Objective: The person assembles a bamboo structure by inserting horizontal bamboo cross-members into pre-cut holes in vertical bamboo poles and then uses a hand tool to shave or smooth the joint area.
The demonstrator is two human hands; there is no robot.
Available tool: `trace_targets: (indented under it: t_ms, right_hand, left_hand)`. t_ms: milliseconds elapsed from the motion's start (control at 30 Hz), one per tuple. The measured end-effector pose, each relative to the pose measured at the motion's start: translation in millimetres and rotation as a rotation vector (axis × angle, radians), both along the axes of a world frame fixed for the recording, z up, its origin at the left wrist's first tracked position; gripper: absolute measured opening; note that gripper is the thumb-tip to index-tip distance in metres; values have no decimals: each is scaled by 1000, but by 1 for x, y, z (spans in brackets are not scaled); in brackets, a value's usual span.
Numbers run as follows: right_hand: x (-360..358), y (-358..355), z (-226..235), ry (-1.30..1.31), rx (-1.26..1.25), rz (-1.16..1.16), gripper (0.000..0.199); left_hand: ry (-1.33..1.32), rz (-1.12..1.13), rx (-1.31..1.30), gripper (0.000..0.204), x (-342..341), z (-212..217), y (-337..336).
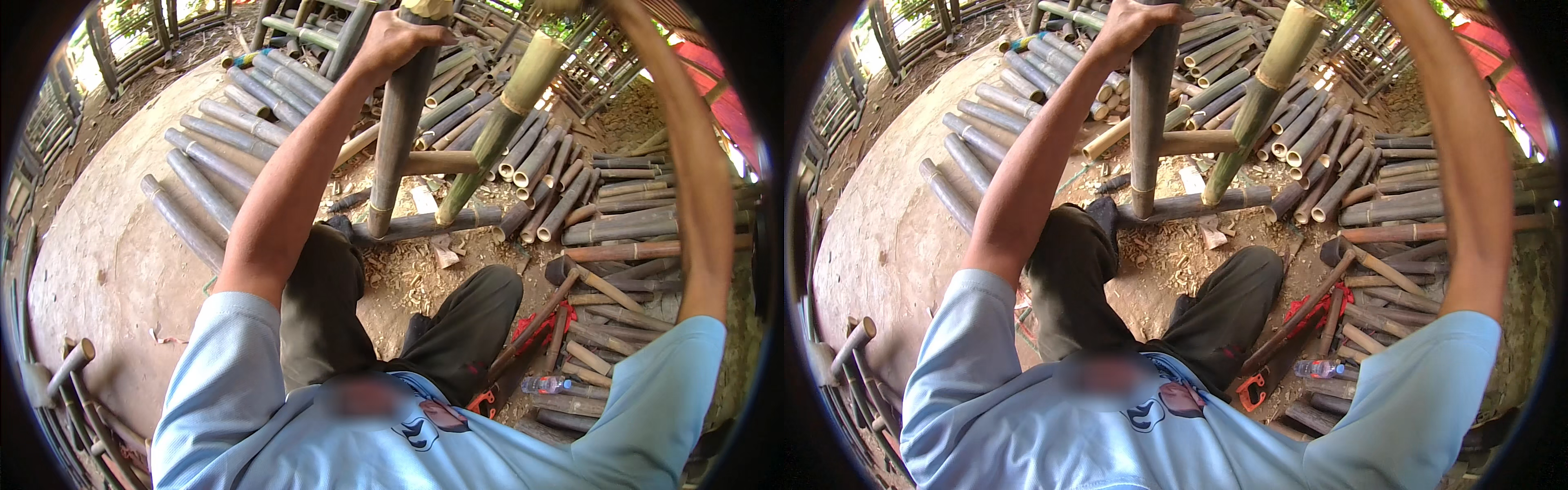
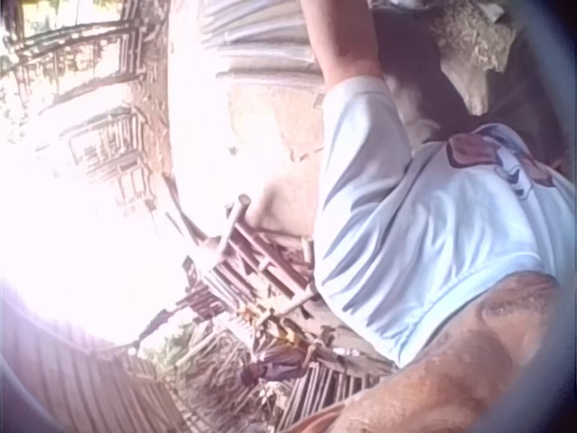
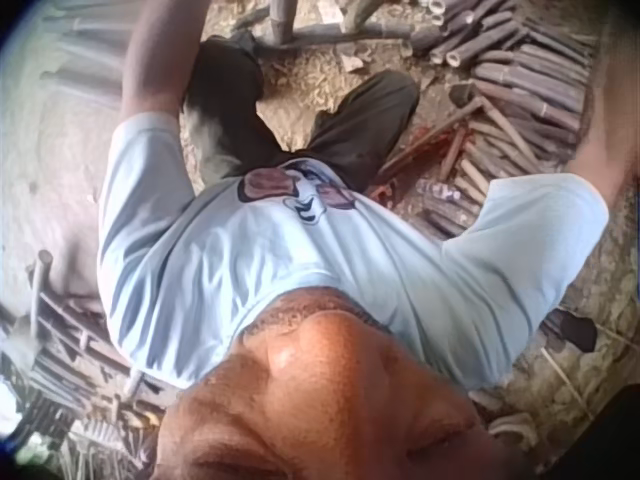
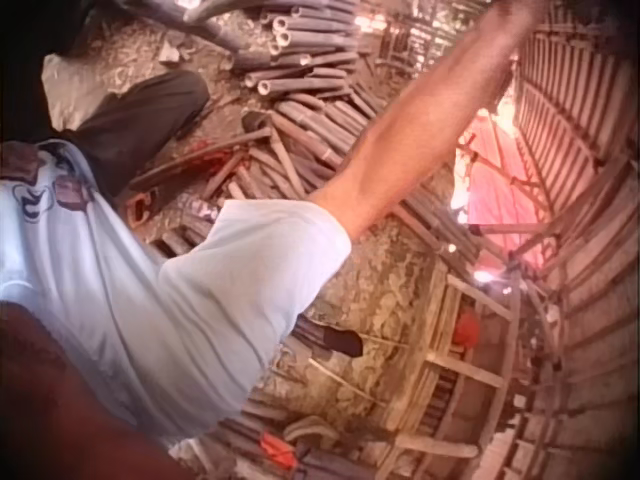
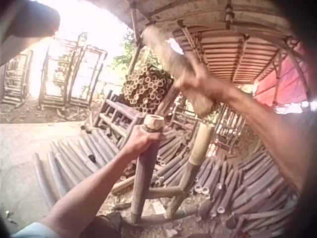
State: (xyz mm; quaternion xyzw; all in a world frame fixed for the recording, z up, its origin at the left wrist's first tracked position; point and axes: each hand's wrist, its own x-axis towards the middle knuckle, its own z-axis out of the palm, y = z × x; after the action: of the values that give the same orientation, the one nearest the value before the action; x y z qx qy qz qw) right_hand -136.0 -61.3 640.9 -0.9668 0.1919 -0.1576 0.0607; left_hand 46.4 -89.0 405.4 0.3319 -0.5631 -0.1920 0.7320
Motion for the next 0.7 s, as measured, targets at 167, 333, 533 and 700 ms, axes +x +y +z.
trace_targets:
  t_ms: [167, 333, 533, 700]
  right_hand:
    - [5, -14, -17, 420, 128, -107, 113]
    - [-40, -1, 63, 179, -19, -158, 112]
    - [-117, -82, 2, -15, 163, -93, 104]
    - [-172, -91, -23, -121, 597, -399, 91]
  left_hand:
    - [-75, 46, 111, 37, 8, -4, 10]
    - [-96, 54, 82, 30, 15, -10, 4]
    - [-28, 13, 72, 25, -5, 1, 25]
    - [-77, -10, 116, 30, 0, 2, 22]
